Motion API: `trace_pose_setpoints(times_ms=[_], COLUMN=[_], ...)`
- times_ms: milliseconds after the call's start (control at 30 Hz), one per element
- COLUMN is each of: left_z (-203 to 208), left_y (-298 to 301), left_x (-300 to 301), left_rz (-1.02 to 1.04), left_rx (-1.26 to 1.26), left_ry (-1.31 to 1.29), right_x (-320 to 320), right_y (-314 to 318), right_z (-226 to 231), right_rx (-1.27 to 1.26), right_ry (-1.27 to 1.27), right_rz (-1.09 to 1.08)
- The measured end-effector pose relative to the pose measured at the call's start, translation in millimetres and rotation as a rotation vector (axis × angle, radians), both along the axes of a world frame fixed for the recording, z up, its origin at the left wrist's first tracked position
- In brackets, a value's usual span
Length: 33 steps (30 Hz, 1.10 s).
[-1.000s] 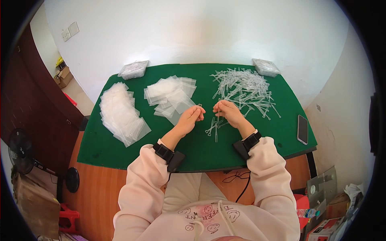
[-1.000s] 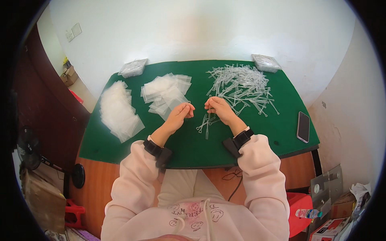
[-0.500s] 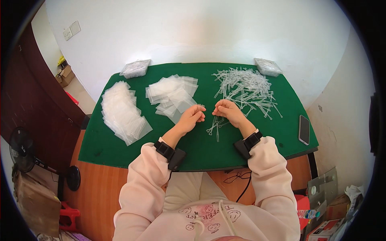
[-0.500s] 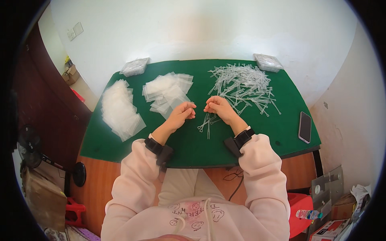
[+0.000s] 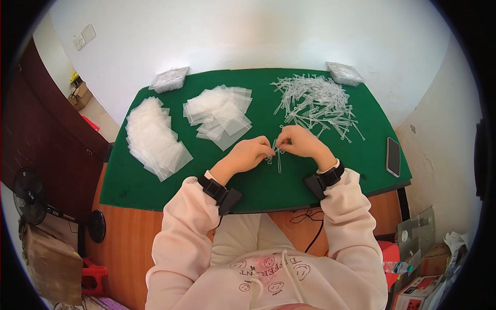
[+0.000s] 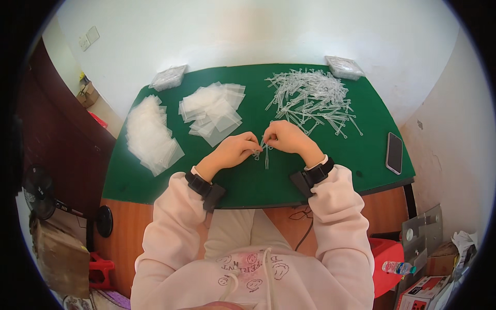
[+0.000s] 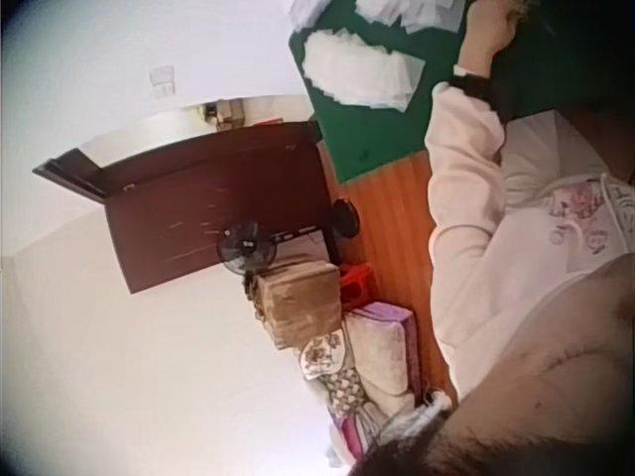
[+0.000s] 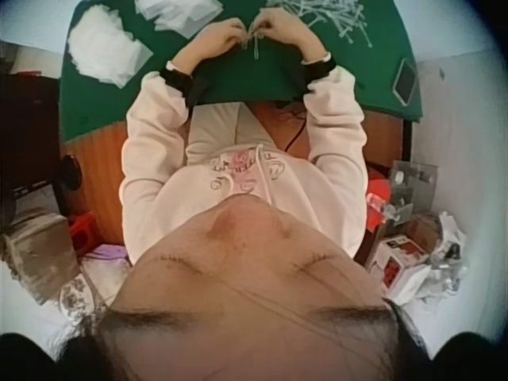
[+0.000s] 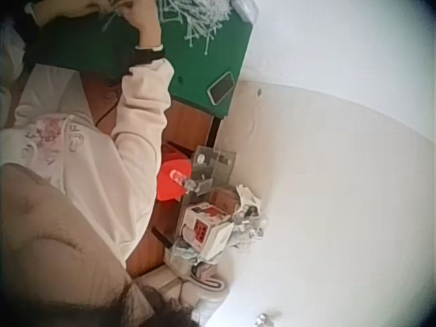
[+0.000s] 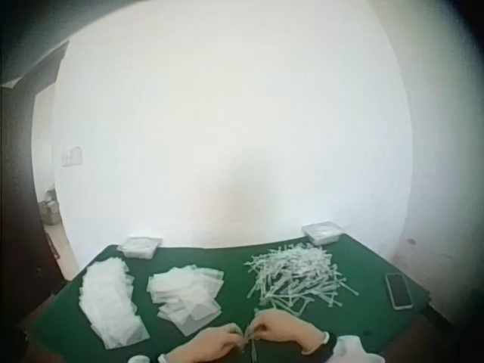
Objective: The person is manually organizing and packaging small white plastic strips into transparent plastic bags at a workstation.
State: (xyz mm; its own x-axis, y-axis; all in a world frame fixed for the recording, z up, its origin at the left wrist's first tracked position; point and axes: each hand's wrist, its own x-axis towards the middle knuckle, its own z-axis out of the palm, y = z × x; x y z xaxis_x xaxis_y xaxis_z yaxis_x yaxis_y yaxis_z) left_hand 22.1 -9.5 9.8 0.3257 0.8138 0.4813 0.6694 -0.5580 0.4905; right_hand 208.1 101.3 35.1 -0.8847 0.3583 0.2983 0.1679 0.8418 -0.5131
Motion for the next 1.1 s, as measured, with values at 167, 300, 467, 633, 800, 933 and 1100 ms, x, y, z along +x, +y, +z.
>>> trace_pose_setpoints(times_ms=[167, 300, 467, 633, 800, 933, 1100], left_z=[6, 10, 5, 0, 3, -6, -9], left_y=[0, -2, 1, 5, 10, 16, 18], left_x=[2, 1, 0, -1, -9, -17, -19], left_rz=[0.000, 0.042, 0.086, 0.218, 0.313, 0.277, 0.245], left_rx=[-0.008, -0.016, 0.010, 0.106, -0.034, -0.136, -0.176], left_ry=[0.212, 0.296, 0.292, 0.026, -0.395, -0.492, -0.535], right_x=[0, 2, 4, 2, 1, -5, -8], right_y=[-2, -2, 4, 10, 18, 19, 5], right_z=[-5, -4, -5, -7, -14, -14, -7], right_rx=[-0.010, 0.089, 0.048, -0.336, -0.507, -0.506, -0.581], right_ry=[-0.107, -0.162, -0.046, 0.049, 0.142, 0.181, 0.364], right_rz=[0.059, 0.010, -0.033, -0.099, -0.114, -0.076, -0.071])
